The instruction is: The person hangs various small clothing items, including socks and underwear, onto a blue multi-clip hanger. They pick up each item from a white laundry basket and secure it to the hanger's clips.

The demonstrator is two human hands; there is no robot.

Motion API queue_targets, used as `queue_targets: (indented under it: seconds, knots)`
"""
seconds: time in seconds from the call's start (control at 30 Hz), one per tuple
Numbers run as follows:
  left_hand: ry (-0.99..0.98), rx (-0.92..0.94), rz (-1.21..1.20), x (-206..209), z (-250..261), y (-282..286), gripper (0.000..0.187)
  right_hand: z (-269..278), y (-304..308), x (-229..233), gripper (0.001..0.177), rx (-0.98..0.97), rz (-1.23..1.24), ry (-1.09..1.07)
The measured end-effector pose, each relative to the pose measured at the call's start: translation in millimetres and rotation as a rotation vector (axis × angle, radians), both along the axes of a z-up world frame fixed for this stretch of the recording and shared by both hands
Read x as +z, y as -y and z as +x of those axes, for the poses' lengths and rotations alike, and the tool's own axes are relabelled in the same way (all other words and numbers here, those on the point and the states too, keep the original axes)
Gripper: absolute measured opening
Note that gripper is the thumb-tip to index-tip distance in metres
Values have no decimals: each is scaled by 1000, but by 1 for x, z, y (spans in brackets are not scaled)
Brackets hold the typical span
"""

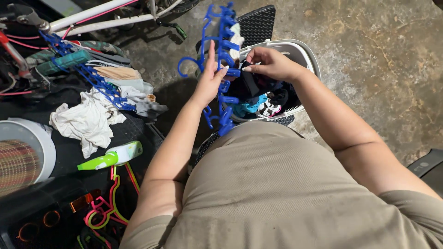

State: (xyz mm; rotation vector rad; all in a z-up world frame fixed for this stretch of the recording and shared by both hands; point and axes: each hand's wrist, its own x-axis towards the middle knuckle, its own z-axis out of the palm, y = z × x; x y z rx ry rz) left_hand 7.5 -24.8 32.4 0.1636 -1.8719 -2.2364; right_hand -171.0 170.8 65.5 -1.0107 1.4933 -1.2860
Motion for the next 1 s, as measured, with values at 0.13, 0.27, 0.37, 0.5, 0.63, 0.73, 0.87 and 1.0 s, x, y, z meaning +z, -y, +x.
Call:
queue_targets:
  seconds: [0.13,0.27,0.37,0.5,0.63,0.73,0.87,1.0]
  knots:
    - [59,47,-115,-2,6,4,87,8,12,9,18,2,-2,-117]
    - [30,88,71,-1,9,4,84,16,17,4,25,-125,-42,-45]
    - [27,99,105,3,11,3,85,34,18,2,29,-208,-127,43]
    - [179,138,-219,10,17,-1,91,48,23,10,22,-309,-28,226]
    - [13,193,-447,10,18,-4,89,47,22,5,21,-292,4,304]
    - [-99,192,-615,11,18,-6,93,39,23,-11,23,-385,62,162]
    - [179,194,-342,14,11,-7,93,22,13,-28,30,-516,-117,-445]
    - [201,89,22,-1,6,0,89,49,-12,-22,39,-254,392,-240]
